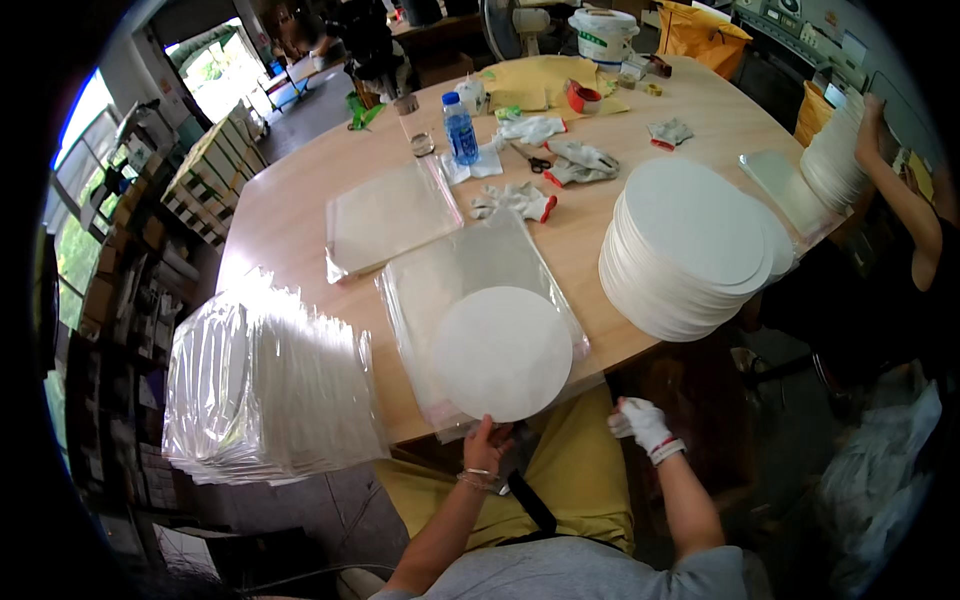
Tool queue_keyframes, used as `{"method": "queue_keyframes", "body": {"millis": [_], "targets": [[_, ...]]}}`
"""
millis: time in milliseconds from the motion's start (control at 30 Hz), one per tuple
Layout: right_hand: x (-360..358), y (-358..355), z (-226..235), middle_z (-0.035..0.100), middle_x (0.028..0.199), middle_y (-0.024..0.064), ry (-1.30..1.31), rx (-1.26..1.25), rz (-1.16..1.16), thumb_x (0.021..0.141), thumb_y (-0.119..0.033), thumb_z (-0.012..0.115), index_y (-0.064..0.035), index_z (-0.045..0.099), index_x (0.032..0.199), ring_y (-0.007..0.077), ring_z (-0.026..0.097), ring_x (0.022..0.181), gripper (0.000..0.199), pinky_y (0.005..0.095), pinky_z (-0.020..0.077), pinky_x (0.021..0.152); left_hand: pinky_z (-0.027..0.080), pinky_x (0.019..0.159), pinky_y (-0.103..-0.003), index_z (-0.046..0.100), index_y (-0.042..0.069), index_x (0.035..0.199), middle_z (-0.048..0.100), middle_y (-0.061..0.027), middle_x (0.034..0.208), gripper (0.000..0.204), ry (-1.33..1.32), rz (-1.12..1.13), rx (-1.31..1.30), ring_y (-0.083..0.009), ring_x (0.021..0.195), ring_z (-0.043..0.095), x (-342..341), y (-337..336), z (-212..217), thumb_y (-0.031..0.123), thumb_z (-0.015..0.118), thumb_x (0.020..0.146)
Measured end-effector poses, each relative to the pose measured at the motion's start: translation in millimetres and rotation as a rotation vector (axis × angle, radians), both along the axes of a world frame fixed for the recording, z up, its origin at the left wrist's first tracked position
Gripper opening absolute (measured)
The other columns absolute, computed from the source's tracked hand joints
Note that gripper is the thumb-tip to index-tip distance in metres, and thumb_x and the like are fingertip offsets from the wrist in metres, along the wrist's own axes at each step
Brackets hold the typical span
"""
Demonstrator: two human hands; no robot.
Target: The person repeatedly picks up white circular plates and places them into clear plastic bags on a table. They wear gloves and handle the plates one at a time, stacking the packaged plates to the side. The task continues throughout the clip with consistent repetition.
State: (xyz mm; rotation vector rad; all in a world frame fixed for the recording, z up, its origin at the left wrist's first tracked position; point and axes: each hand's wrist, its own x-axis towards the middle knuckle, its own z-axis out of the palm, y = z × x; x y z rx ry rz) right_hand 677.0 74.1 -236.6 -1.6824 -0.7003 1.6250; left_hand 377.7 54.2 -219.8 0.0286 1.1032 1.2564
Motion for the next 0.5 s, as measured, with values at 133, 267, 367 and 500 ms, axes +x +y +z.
{"method": "queue_keyframes", "body": {"millis": [133,267,367,500], "targets": [[-43,24,12,0.063,0.077,0.0175,0.14,0.01,0.019,0.091,-0.042,0.043,-0.0047,0.051,0.089,0.029,0.063,0.061,0.038,0.0401,0.0532,0.056,0.052,0.06,-0.031,0.058,0.003,0.088,0.062,-0.0067,0.084,0.015,0.125,0.034,0.12,-0.018,0.075,0.062,0,-7,-1,0.017,0.061,0.085],[-46,37,-6,0.062,0.087,0.0188,0.442,-0.077,-0.15,0.092,-0.043,0.038,-0.0073,0.048,0.098,0.0311,0.062,0.071,0.037,0.0418,0.0531,0.063,0.051,0.063,-0.028,0.059,0.0,0.091,0.063,-0.006,0.083,0.015,0.278,-0.021,0.282,-0.0142,0.074,0.06,-18,-28,31,0.014,0.06,0.085],[-72,38,-20,0.061,0.09,0.0151,0.409,0.049,0.015,0.091,-0.026,0.041,-0.008,0.042,0.114,0.0242,0.061,0.076,0.029,0.0344,0.0515,0.07,0.047,0.064,-0.025,0.06,-0.001,0.093,0.062,-0.0046,0.083,0.015,0.411,-0.089,0.388,-0.0104,0.072,0.057,-39,-41,58,0.013,0.058,0.086],[-119,-3,59,0.057,0.089,0.005,0.227,0.555,0.146,0.08,0.002,0.047,-0.0018,0.013,0.138,0.0088,0.052,0.074,0.068,0.0199,0.0436,0.068,0.046,0.062,-0.024,0.061,-0.001,0.092,0.062,-0.0058,0.078,0.016,0.718,-0.384,0.495,-0.0084,0.068,0.056,-76,-60,100,0.013,0.06,0.085]]}}
